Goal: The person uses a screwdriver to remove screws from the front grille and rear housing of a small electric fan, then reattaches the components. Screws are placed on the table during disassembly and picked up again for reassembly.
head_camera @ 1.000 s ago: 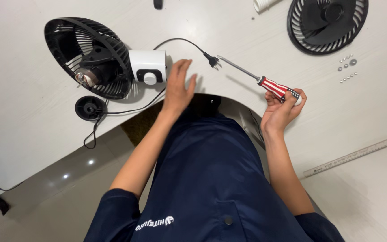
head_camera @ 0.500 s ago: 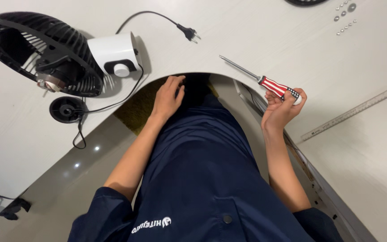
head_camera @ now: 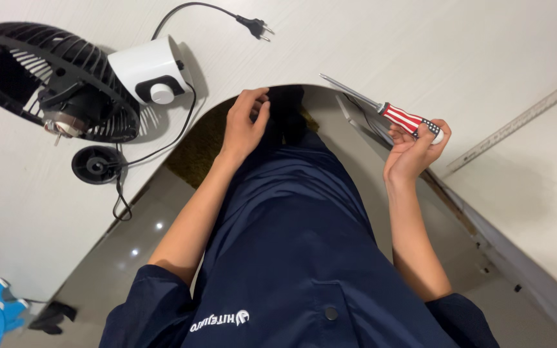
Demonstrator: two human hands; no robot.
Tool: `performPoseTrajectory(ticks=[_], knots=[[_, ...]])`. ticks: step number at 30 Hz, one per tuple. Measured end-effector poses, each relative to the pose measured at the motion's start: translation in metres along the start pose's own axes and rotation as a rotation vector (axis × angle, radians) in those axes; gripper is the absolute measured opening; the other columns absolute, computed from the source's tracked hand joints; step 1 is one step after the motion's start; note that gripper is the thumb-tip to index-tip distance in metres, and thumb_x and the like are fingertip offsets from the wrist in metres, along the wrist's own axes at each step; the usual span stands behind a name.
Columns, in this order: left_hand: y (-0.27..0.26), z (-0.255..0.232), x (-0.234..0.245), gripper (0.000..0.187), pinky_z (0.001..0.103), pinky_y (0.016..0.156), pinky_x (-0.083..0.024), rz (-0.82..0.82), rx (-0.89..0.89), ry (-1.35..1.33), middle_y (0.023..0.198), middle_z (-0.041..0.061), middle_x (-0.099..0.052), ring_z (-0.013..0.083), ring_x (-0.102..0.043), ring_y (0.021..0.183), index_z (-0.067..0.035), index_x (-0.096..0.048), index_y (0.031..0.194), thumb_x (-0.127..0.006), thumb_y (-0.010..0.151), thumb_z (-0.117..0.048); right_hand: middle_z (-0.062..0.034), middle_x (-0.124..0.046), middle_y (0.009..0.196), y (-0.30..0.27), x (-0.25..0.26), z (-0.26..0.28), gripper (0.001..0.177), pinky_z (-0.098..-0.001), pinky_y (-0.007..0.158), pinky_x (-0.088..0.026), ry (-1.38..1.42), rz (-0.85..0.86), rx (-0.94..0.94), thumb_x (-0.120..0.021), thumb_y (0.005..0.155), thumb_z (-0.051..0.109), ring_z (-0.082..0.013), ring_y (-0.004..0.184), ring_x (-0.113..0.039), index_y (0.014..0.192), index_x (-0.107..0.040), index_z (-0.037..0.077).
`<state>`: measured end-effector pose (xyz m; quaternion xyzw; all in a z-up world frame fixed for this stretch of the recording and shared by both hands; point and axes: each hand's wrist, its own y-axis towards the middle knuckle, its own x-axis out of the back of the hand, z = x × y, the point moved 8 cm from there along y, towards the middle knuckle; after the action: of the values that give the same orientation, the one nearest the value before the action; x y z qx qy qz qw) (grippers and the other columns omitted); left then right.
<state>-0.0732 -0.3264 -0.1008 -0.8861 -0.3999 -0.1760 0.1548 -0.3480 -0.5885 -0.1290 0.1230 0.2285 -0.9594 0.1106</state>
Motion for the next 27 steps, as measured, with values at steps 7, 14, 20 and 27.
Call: performPoseTrajectory(ticks=[7,14,20,27], knots=[[0.004,0.020,-0.043,0.027,0.026,0.077,-0.057,0.092,0.241,-0.517,0.107,0.008,-0.071,0.0129,-0.071,0.090,0.000,-0.064,0.126,-0.056,0.108,-0.019,-0.0152,-0.062,0.105,-0.057,0.036,-0.042,0.024,-0.0394,0.075,-0.059,0.100,-0.049,-0.042,-0.054,0.105,0.010,-0.0294,0.081,-0.067,0.126,-0.042,0.009],[-0.045,0.053,-0.055,0.025,0.031,0.080,-0.061,0.263,0.328,-0.701,0.098,0.012,-0.072,0.0183,-0.073,0.087,0.005,-0.066,0.113,-0.058,0.109,-0.018,-0.0137,-0.063,0.104,-0.150,0.049,-0.108,0.027,-0.0389,0.081,-0.059,0.179,-0.090,-0.194,-0.056,0.102,0.014,-0.0285,0.085,-0.068,0.126,-0.043,0.011],[-0.096,0.074,-0.039,0.021,0.034,0.086,-0.062,0.312,0.462,-0.964,0.106,0.014,-0.071,0.0244,-0.075,0.101,0.003,-0.063,0.114,-0.058,0.106,-0.016,-0.0136,-0.064,0.103,-0.215,0.063,-0.145,0.030,-0.0369,0.081,-0.058,0.229,-0.179,-0.276,-0.059,0.099,0.019,-0.0283,0.086,-0.069,0.123,-0.045,0.010],[-0.130,0.080,-0.033,0.017,0.036,0.093,-0.062,0.354,0.453,-1.052,0.109,0.017,-0.072,0.0275,-0.074,0.106,0.005,-0.063,0.114,-0.062,0.104,-0.008,-0.0173,-0.068,0.106,-0.279,0.076,-0.179,0.021,-0.0341,0.077,-0.058,0.287,-0.093,-0.403,-0.059,0.101,0.023,-0.0249,0.086,-0.068,0.112,-0.047,0.010]])
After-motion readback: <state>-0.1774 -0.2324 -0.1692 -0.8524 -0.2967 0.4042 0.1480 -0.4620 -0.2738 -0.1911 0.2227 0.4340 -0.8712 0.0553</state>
